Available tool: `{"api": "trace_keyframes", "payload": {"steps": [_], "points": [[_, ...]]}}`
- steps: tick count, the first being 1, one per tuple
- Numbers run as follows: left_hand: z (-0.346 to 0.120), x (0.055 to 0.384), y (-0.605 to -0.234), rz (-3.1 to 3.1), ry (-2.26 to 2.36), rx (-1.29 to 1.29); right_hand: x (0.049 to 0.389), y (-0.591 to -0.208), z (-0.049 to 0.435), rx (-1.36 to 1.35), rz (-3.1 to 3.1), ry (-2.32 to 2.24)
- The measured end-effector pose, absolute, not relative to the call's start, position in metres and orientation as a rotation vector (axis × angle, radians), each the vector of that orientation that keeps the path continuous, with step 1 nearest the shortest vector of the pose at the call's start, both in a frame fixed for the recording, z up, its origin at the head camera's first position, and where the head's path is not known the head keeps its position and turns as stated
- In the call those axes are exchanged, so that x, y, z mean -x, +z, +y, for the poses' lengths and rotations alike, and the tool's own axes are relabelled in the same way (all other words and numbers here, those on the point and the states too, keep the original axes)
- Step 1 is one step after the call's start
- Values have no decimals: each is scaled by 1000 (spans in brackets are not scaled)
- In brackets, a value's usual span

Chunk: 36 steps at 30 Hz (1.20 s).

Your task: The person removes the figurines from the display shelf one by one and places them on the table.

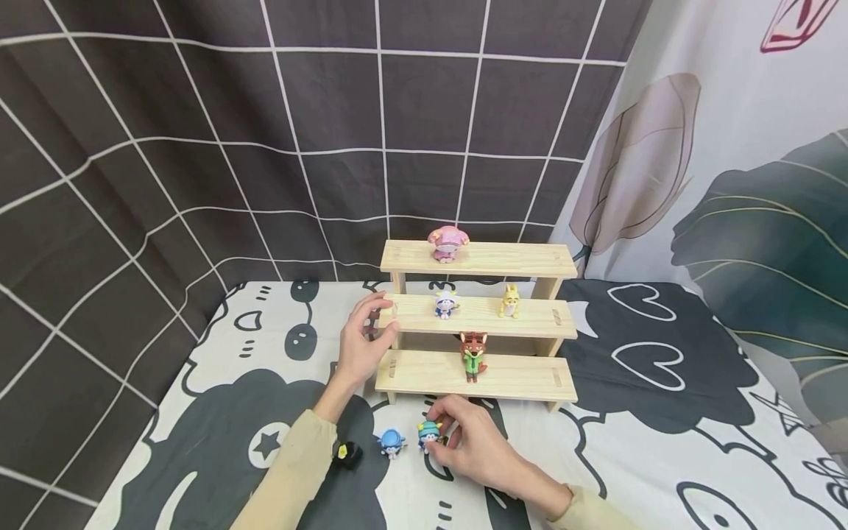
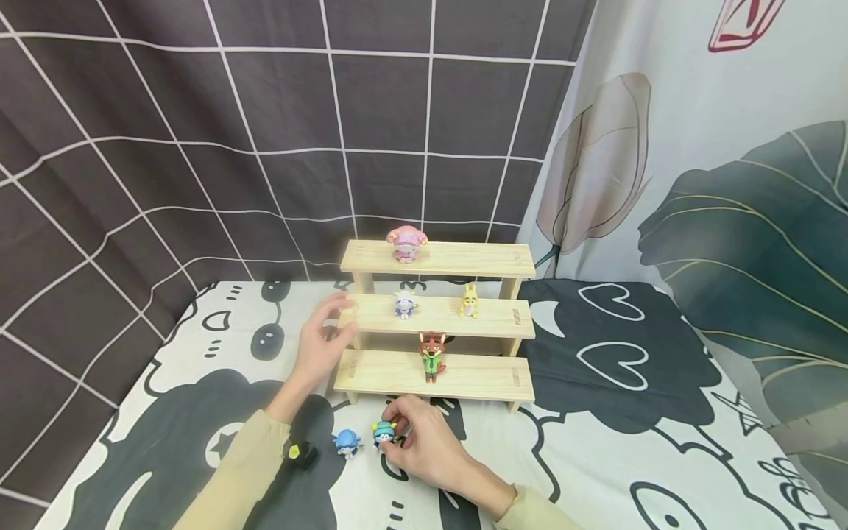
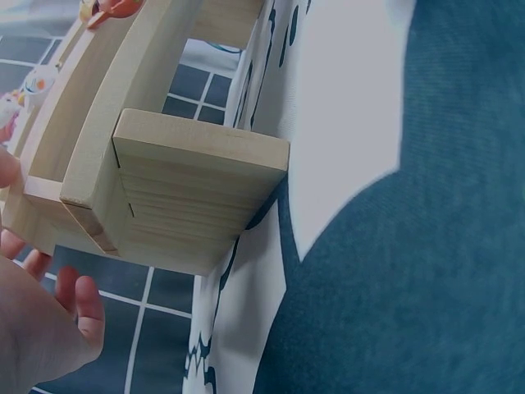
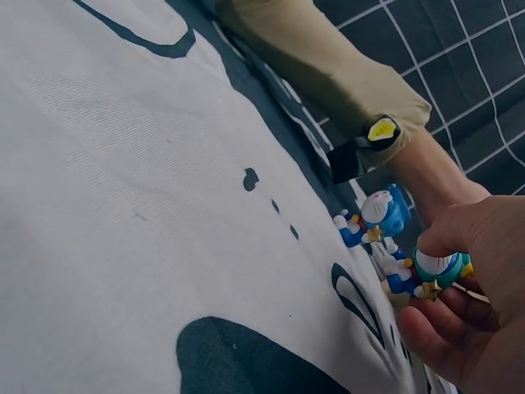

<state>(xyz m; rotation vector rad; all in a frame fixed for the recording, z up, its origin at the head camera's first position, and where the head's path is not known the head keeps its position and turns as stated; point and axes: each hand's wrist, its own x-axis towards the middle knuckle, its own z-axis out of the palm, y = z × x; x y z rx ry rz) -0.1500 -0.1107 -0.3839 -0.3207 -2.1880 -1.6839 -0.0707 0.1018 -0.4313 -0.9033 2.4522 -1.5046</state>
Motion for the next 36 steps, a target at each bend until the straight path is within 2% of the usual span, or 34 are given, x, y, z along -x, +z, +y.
{"api": "trace_keyframes", "payload": {"steps": [36], "points": [[-110, 150, -384, -2167, -1702, 323, 67, -442, 95, 972, 2493, -1406]]}}
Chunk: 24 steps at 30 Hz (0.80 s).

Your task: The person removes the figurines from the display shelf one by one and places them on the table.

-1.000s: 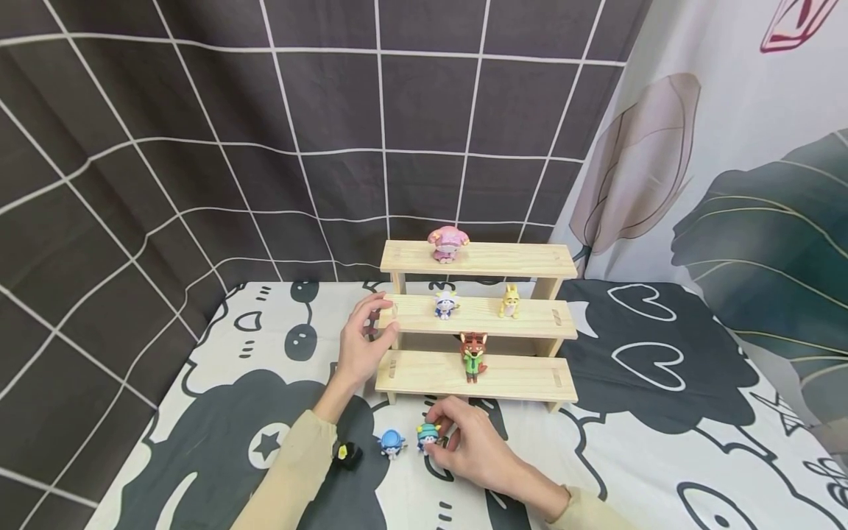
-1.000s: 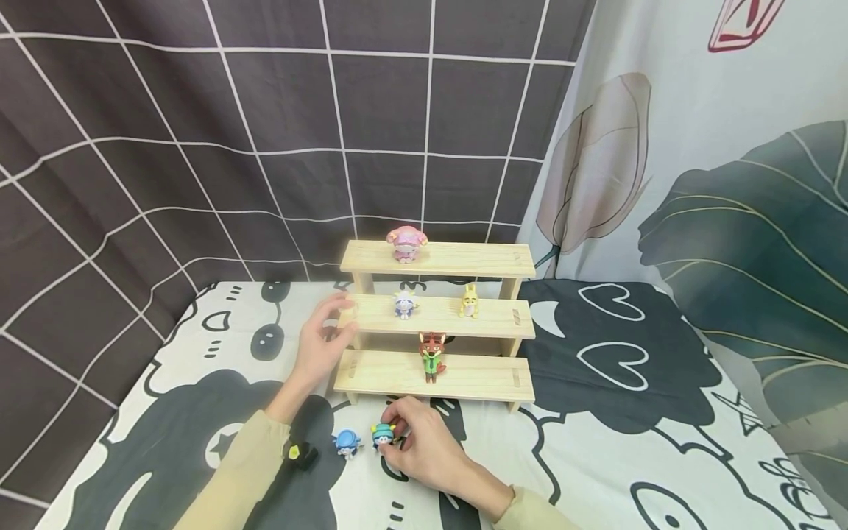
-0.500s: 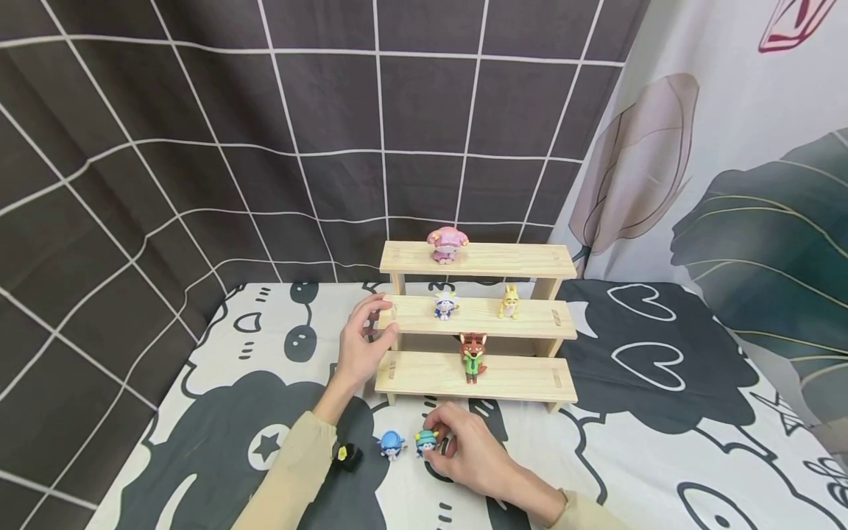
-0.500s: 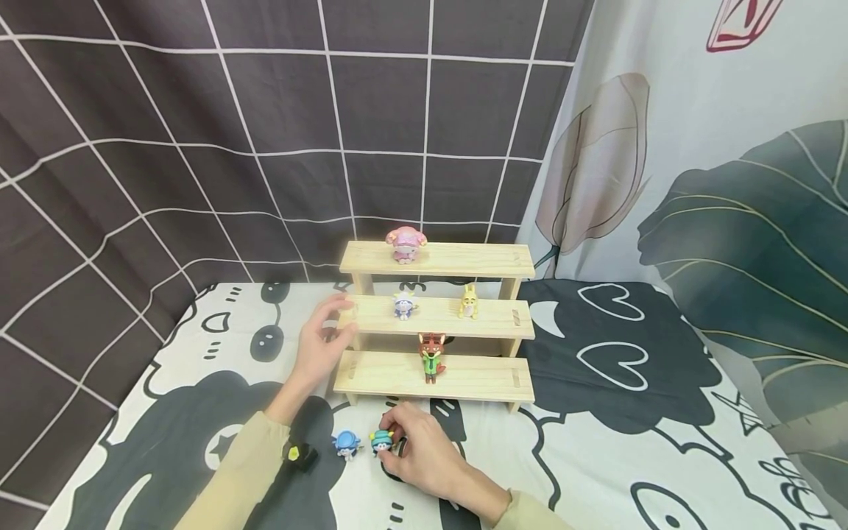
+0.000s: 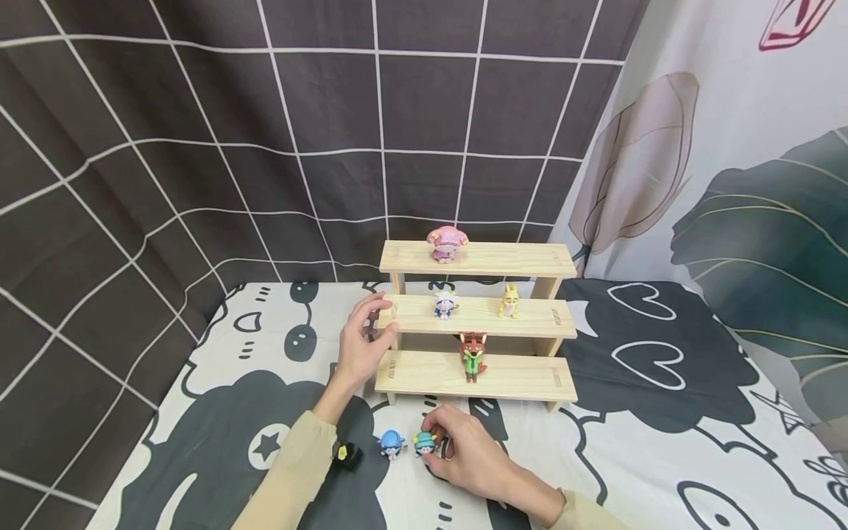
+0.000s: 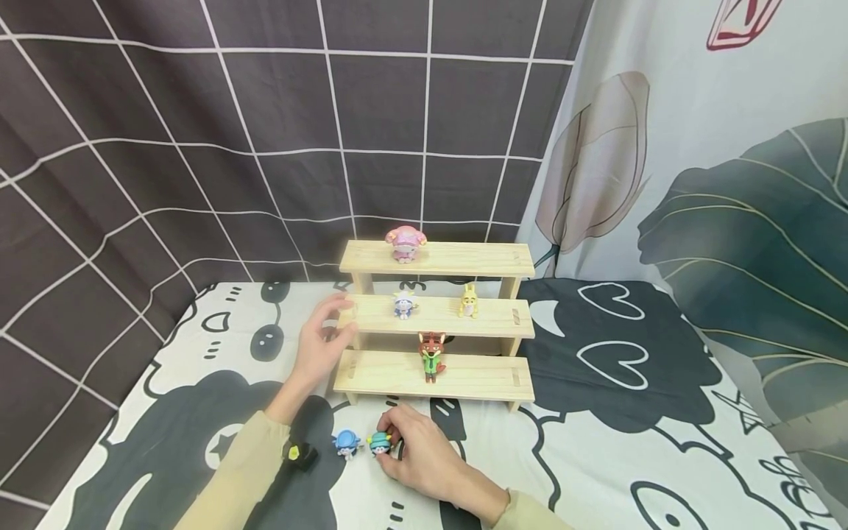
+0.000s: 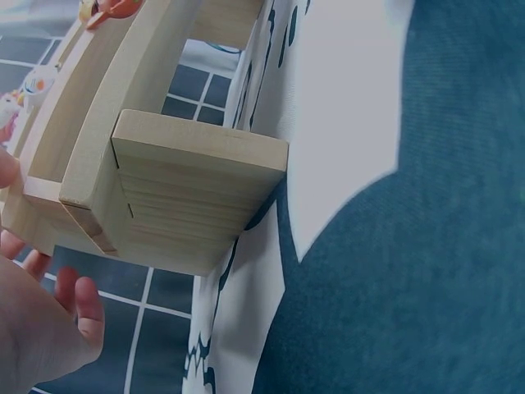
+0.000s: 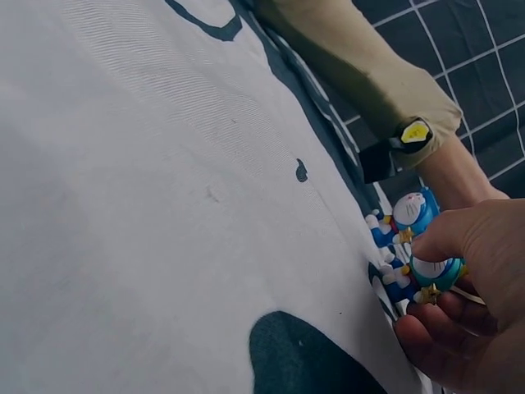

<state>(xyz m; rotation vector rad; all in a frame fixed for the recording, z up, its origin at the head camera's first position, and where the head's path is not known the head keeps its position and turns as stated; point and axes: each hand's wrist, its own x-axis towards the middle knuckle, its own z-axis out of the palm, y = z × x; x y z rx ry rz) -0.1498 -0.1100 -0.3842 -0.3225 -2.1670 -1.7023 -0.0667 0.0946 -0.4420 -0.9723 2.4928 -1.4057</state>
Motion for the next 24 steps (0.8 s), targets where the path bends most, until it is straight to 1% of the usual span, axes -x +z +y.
{"api": "trace_keyframes", "payload": {"steps": [19, 24], "points": [[-110, 150, -384, -2173, -1686, 337, 68, -441, 96, 975, 2494, -1373], [-110, 149, -384, -2175, -1683, 338, 68, -441, 98, 1017, 2513, -1361]]}}
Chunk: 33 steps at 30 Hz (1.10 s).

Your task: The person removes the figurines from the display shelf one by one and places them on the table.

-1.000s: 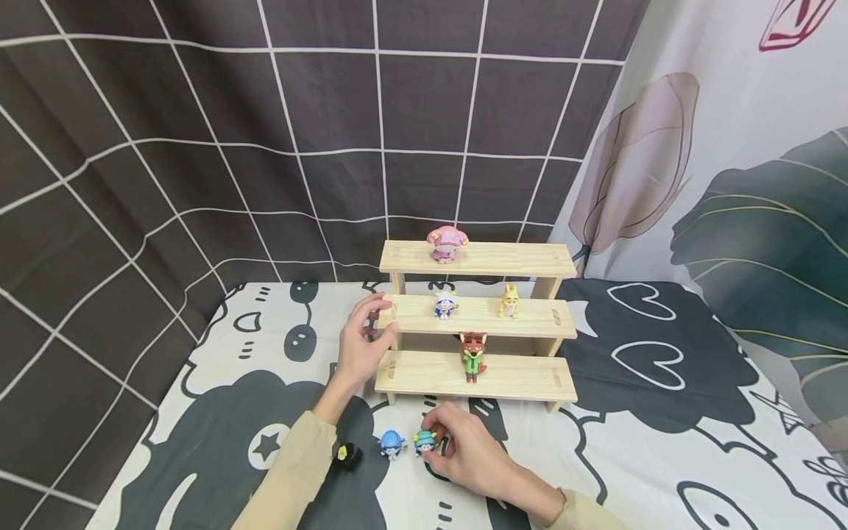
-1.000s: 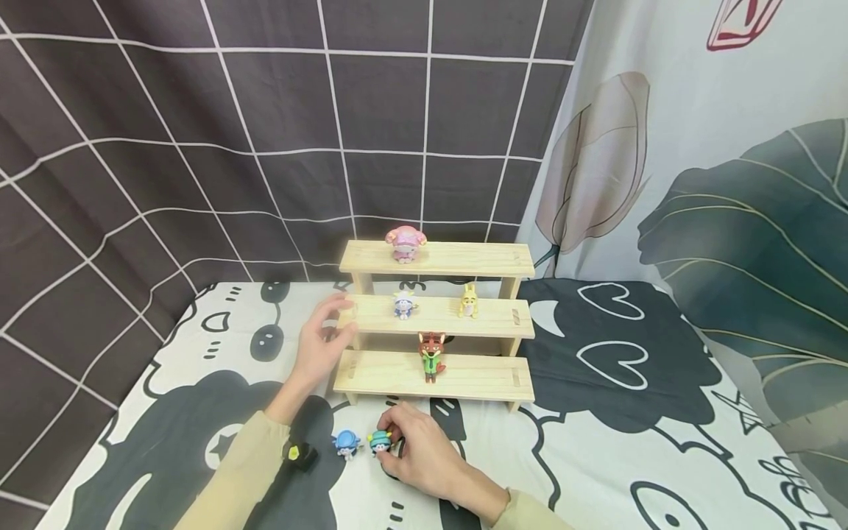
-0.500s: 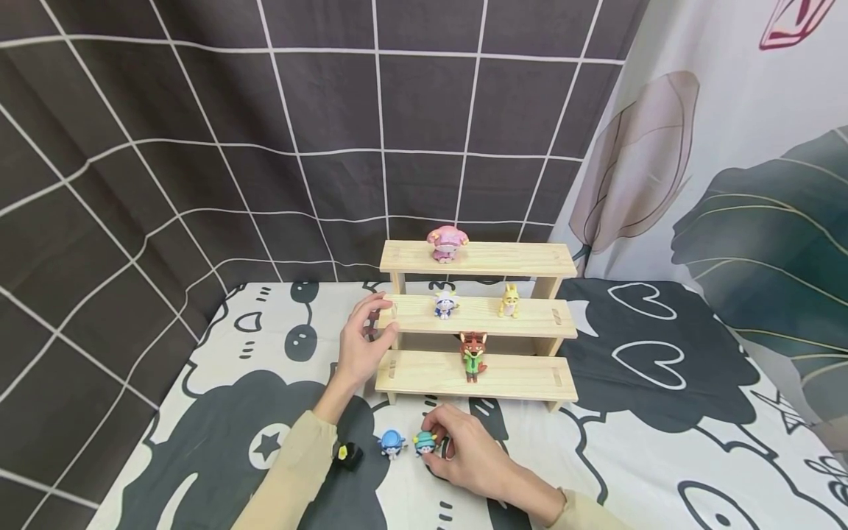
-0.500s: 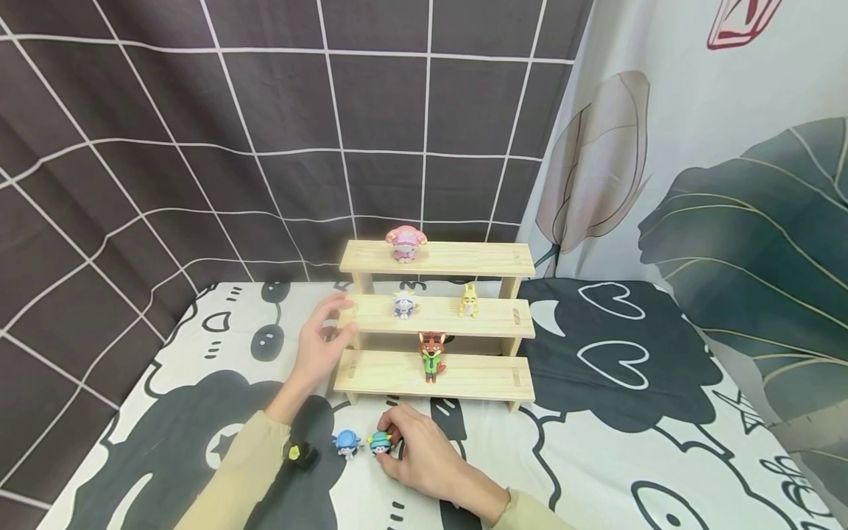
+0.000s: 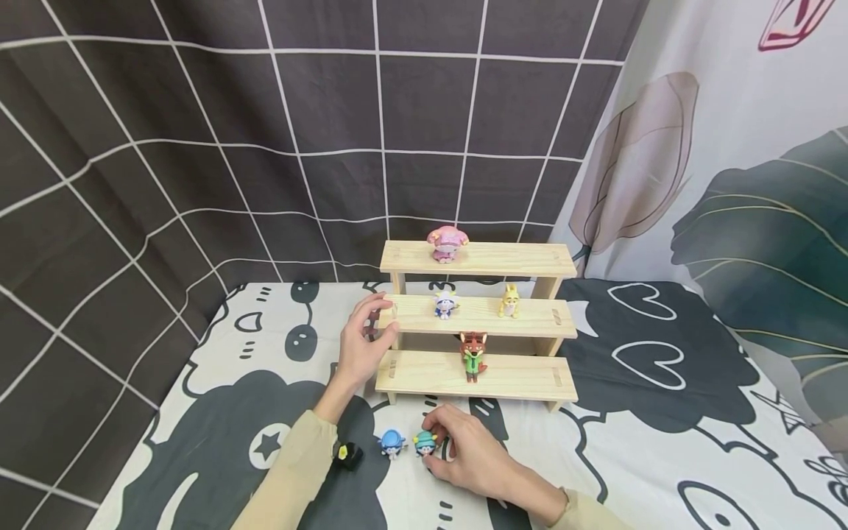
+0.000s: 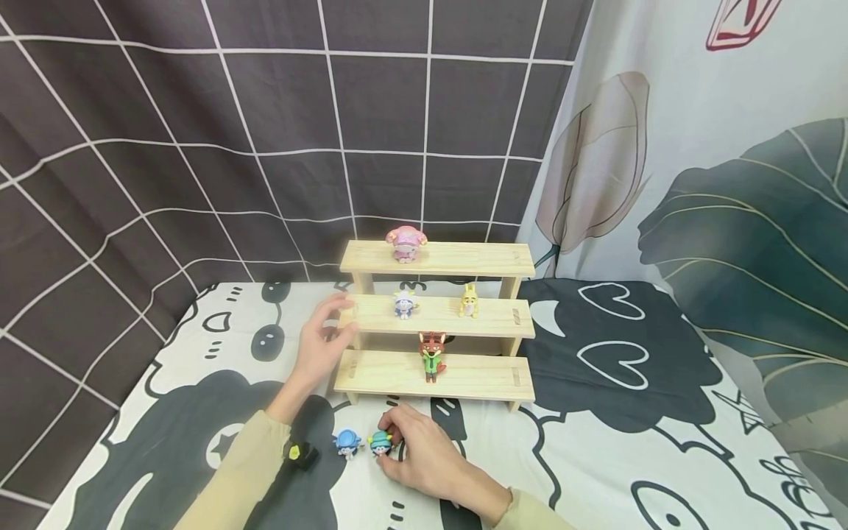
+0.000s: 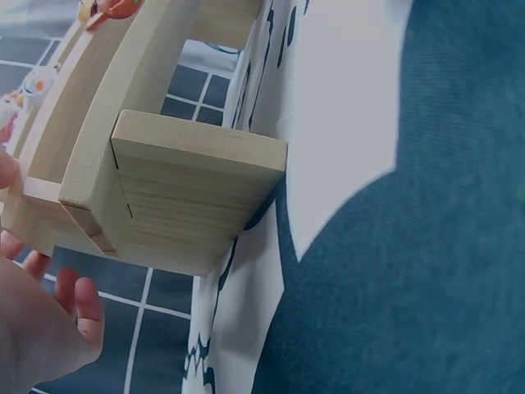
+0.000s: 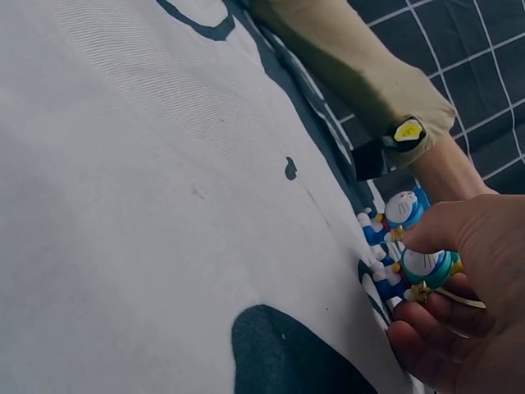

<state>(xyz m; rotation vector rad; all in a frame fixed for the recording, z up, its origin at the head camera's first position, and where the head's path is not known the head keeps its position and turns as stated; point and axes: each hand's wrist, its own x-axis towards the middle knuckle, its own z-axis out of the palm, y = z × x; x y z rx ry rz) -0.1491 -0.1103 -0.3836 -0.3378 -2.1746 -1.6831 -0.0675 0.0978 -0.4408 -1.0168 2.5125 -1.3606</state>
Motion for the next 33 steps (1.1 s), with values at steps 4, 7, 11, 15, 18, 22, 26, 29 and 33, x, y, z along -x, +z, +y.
{"api": "trace_keyframes", "payload": {"steps": [4, 7, 11, 15, 18, 22, 26, 29, 33], "points": [[-110, 149, -383, -2185, -1683, 326, 68, -439, 101, 1027, 2530, -1311], [-111, 148, -383, -2195, -1681, 316, 69, -436, 104, 997, 2524, -1272], [-110, 148, -383, -2193, -1684, 320, 69, -431, 109, 969, 2525, -1251], [-110, 149, -383, -2191, -1688, 325, 68, -426, 113, 984, 2525, -1286], [-110, 149, -384, -2192, -1687, 321, 69, -421, 116, 1007, 2527, -1325], [-111, 150, -384, -2194, -1684, 315, 71, -414, 119, 1050, 2555, -1357], [-111, 149, -384, -2189, -1692, 315, 73, -406, 121, 1081, 2598, -1378], [-111, 149, -383, -2183, -1697, 314, 75, -401, 122, 1093, 2630, -1392], [-110, 149, -383, -2181, -1696, 315, 79, -396, 124, 1096, 2649, -1427]]}}
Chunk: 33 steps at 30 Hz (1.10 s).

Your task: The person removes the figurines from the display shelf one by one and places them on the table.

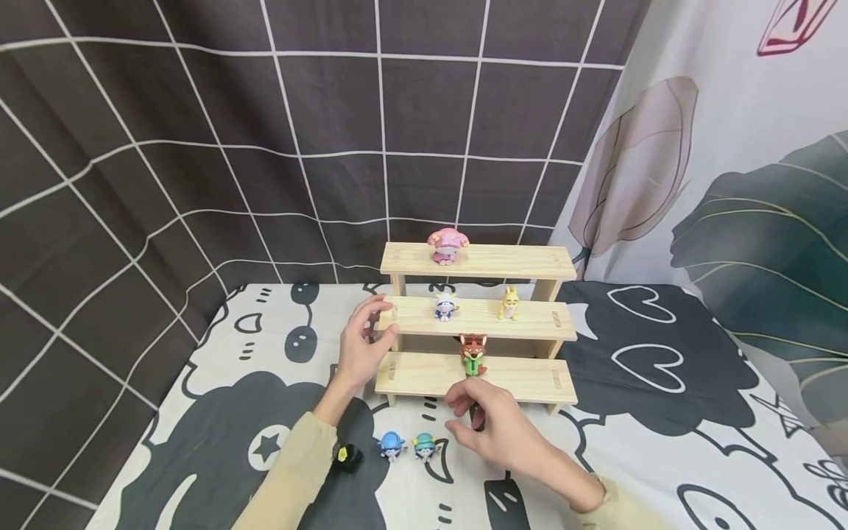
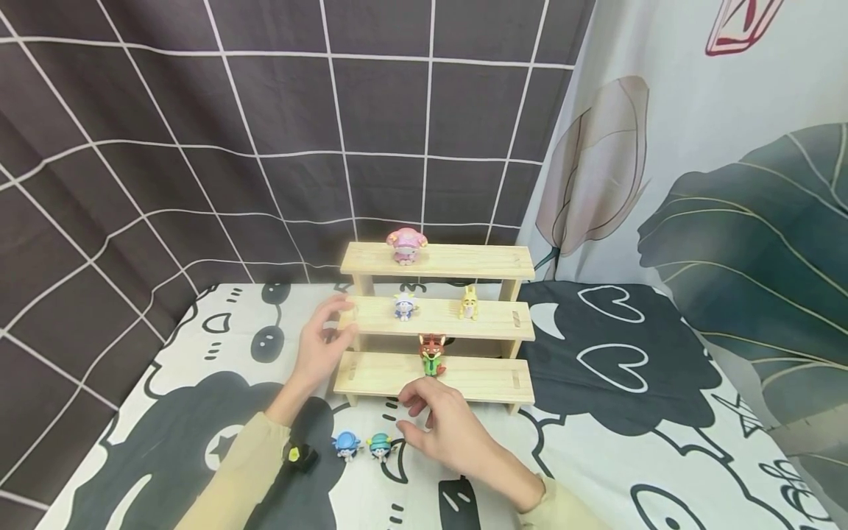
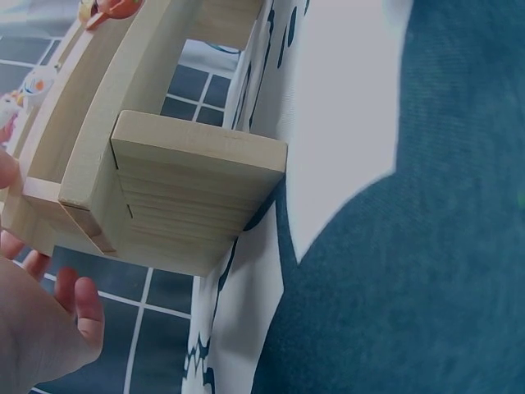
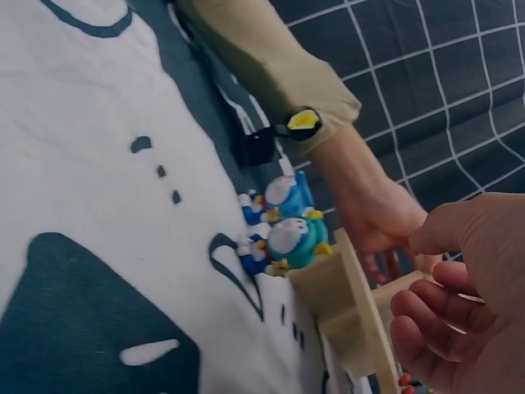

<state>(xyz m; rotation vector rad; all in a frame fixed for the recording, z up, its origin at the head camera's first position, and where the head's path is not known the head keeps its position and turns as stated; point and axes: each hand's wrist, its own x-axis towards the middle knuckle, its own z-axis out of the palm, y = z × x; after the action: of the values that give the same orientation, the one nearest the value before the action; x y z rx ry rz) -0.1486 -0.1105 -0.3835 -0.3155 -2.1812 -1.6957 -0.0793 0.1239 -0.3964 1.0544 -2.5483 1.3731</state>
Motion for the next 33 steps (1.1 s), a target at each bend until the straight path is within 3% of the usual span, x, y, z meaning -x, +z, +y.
{"api": "trace_keyframes", "payload": {"steps": [33], "points": [[-110, 149, -383, -2177, -1679, 326, 131, -345, 137, -901, -2314, 1274]]}}
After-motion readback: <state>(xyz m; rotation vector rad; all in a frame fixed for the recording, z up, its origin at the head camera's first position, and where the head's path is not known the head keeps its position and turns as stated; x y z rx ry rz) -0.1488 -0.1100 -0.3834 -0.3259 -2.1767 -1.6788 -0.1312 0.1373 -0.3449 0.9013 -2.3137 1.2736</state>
